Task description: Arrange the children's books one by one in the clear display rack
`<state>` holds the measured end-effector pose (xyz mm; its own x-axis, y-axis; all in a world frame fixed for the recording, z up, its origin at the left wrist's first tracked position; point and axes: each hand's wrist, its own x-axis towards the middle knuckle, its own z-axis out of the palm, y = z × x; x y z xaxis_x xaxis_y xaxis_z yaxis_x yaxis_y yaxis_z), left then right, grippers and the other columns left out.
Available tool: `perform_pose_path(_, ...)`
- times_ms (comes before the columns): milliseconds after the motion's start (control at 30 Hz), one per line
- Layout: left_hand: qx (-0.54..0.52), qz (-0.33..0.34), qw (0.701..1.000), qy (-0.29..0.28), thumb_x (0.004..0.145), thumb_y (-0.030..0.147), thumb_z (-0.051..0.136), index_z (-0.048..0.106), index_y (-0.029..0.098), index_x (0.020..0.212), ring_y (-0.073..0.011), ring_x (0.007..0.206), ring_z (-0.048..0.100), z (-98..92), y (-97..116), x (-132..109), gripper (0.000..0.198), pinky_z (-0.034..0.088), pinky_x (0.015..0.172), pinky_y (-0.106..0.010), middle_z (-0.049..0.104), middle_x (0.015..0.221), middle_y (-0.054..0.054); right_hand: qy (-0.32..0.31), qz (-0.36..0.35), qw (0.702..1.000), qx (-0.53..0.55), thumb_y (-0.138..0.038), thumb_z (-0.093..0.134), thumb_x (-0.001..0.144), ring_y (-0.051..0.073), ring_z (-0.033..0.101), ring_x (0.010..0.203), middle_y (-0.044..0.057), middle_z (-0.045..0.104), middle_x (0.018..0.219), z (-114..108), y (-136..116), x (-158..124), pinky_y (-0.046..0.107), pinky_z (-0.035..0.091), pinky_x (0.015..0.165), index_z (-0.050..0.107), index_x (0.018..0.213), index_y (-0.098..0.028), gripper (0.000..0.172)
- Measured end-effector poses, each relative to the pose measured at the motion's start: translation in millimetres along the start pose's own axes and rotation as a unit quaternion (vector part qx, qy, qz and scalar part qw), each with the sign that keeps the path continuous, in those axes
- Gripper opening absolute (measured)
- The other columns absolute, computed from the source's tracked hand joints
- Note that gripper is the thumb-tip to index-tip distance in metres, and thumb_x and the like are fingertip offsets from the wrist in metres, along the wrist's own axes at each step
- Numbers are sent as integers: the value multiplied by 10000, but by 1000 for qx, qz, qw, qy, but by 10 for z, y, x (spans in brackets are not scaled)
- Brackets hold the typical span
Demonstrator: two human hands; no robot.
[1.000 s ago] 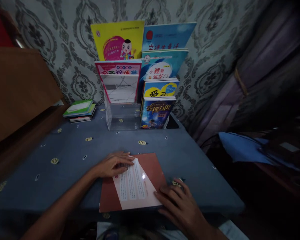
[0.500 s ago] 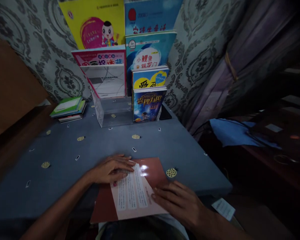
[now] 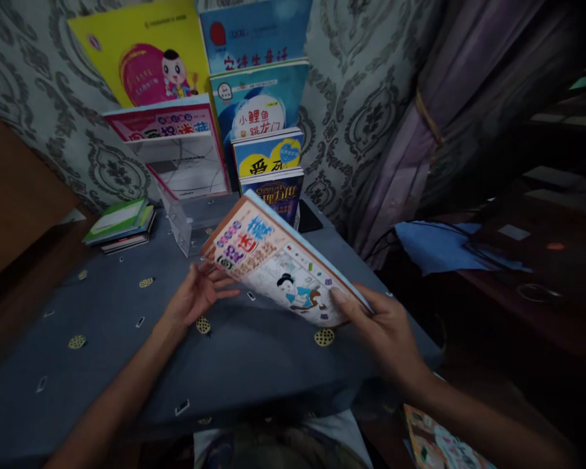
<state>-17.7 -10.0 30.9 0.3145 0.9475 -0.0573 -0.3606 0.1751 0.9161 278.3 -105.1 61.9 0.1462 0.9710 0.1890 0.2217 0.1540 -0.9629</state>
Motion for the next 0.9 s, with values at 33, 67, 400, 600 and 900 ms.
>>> perform_pose_path(33,7,8,1000,3,723,628,793,640,219,1073,-257,937,733,67,-3,31,559,614,805,-425,749,1042,-70,-2,27,999,44,-631,693,805,183,633,599,11,693,674,23,9,35,276,542,548,740,749,-224,413)
perform_pose_path(67,17,14,1000,5,713,532,841,630,212,1077,-220,882,736,126,-8,62,529,620,772,-372,749,1023,-57,-6,56,994,90,-628,712,788,189,648,620,17,710,703,47,33,63,291,562,582,751,800,-225,405)
perform_pose_path(400,153,-72,984,52,603,482,869,503,184,1011,-118,468,641,116,-296,229,624,455,378,-154,687,626,37,-181,141,973,36,-623,694,762,138,569,497,0,677,713,-15,711,84,253,471,423,648,1035,-164,536)
perform_pose_path(600,272,-76,958,50,670,525,776,429,167,1155,-153,447,636,5,-329,306,695,437,375,-189,645,569,63,-253,52,943,-210,-418,653,812,210,666,676,27,717,786,-100,676,214,293,500,608,605,1191,-169,456)
perform_pose_path(900,673,72,731,89,918,271,583,666,191,1122,-177,727,669,14,-323,299,234,503,702,-276,688,770,-6,-285,26,894,-345,-352,724,786,195,619,575,-8,666,656,-77,621,380,266,400,532,624,1023,-219,289)
